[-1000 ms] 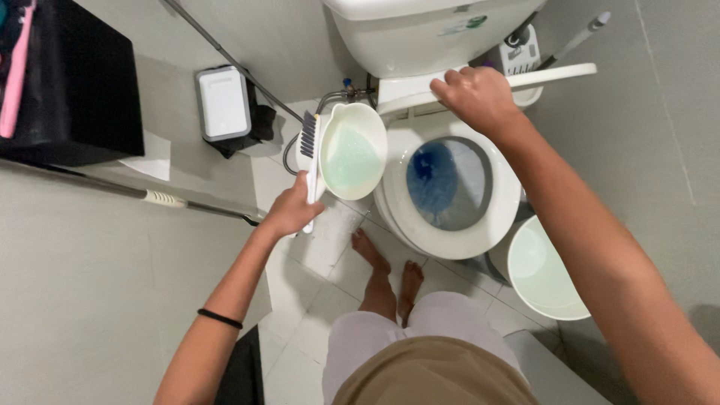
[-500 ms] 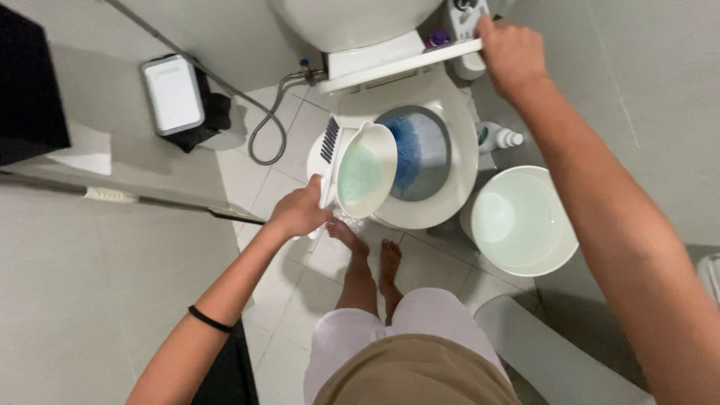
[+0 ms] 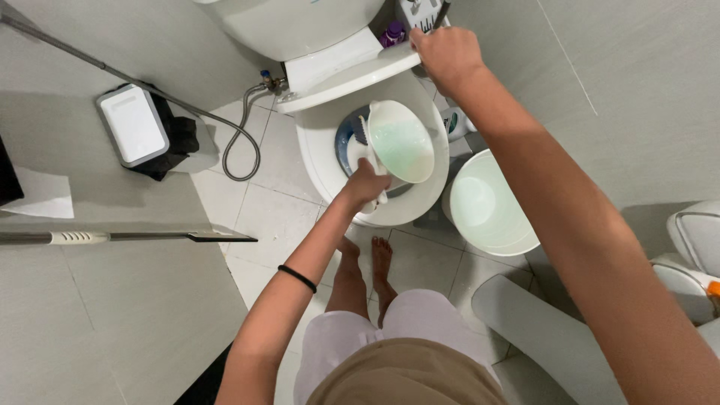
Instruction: The person scrubs the toilet seat and lid with a brush, then pours soapy water from a jug into the bowl and scrubs the interior. The person continues to scrub the seat and lid after rinsing the brush.
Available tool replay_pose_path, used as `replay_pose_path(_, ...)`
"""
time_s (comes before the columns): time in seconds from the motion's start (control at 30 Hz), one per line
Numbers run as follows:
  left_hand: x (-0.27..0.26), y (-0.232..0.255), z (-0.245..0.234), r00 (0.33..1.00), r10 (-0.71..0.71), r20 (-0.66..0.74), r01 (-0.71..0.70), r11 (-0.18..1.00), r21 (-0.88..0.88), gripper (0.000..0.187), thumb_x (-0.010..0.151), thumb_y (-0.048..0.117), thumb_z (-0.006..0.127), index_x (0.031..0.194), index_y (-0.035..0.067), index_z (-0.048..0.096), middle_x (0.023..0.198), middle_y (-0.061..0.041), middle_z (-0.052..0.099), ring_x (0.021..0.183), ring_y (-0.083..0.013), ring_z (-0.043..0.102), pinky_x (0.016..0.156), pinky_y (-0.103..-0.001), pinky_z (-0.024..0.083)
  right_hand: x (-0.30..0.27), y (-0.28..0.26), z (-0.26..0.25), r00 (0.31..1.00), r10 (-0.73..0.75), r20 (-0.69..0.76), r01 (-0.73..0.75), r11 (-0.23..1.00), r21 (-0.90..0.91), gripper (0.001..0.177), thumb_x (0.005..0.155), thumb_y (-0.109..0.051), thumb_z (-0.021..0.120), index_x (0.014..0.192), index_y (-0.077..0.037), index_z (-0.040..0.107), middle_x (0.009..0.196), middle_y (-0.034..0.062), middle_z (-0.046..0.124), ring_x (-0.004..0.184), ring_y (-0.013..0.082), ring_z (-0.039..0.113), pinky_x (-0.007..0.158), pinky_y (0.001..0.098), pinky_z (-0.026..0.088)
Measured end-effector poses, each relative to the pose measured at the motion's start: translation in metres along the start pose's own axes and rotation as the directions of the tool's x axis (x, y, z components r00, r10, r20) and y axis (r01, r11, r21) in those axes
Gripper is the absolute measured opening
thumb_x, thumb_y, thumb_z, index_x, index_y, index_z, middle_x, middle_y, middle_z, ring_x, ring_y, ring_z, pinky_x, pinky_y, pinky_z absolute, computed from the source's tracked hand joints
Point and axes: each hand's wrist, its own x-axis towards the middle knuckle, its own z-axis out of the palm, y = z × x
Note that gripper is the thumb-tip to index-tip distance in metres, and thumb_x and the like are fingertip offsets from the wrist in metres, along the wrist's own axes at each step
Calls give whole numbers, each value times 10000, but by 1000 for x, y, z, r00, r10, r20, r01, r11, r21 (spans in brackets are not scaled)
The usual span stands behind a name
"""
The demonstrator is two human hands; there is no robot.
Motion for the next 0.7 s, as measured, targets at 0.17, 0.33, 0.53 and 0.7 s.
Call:
replay_pose_path(0.17, -3, -62, -26, 1000, 1, -6, 0, 995, 104, 1008, 835, 157, 754, 1501, -178, 76, 1402, -439, 411, 1297, -451, 511, 1072, -399, 457, -3, -4, -5, 1000, -4, -4, 4, 999, 35, 352, 854, -123, 743, 1190, -115, 638, 866, 152, 744, 816, 345, 736, 651, 442, 583)
replay_pose_path(0.33, -65, -101, -77, 999, 38, -8, -38, 977, -211, 774, 777, 103, 661, 1461, -56, 337, 1112, -245, 652, 926, -295, 661, 740, -402, 586, -4, -13, -11, 997, -74, -35, 76, 995, 57, 301, 887, -111, 732, 1175, -131, 647, 876, 137, 748, 831, 335, 740, 706, 442, 581)
replay_pose_path(0.53, -158, -120, -131, 992, -91, -88, 53, 928, -369, 676, 793, 107, 627, 1431, 48, 413, 984, -138, 652, 729, -194, 619, 558, -340, 526, 2, -41, -31, 978, -196, -77, 201, 978, 61, 308, 870, -200, 765, 1142, -122, 643, 824, 129, 743, 768, 330, 731, 664, 449, 560)
replay_pose_path(0.7, -183, -128, -173, 960, -129, -250, 12, 907, -421, 681, 760, 66, 652, 1398, 43, 412, 955, -100, 606, 692, -180, 605, 526, -355, 515, 30, -78, -31, 929, -324, -178, 347, 930, 121, 275, 878, -239, 780, 1103, -125, 671, 775, 98, 731, 707, 294, 723, 606, 431, 548)
